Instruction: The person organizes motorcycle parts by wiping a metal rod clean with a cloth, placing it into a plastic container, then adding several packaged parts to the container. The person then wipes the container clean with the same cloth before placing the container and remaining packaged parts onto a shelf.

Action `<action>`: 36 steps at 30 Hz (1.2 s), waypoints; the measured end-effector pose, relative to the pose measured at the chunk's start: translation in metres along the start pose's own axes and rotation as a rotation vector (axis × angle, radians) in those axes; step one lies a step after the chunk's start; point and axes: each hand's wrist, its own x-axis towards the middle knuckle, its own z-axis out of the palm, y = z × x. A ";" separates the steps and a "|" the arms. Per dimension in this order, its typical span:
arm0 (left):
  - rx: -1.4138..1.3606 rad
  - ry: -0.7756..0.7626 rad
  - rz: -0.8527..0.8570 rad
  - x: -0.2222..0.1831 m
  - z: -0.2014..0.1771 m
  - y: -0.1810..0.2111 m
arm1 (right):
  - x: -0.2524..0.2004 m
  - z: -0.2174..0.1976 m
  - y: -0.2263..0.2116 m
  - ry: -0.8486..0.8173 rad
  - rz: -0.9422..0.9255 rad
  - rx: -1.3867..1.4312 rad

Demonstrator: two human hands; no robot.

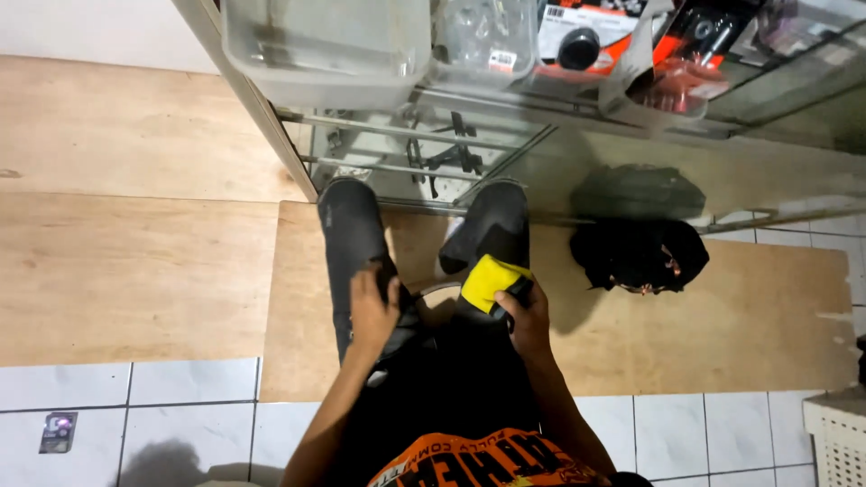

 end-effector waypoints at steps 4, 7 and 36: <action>0.018 -0.048 0.204 -0.025 0.006 0.011 | -0.004 -0.012 0.023 -0.048 -0.065 -0.084; -0.073 -0.085 0.137 -0.021 0.006 0.020 | -0.017 -0.001 0.003 -0.051 -0.074 -0.030; -0.484 -0.219 0.377 0.136 -0.056 0.195 | 0.098 0.085 -0.176 -0.395 -0.459 -0.322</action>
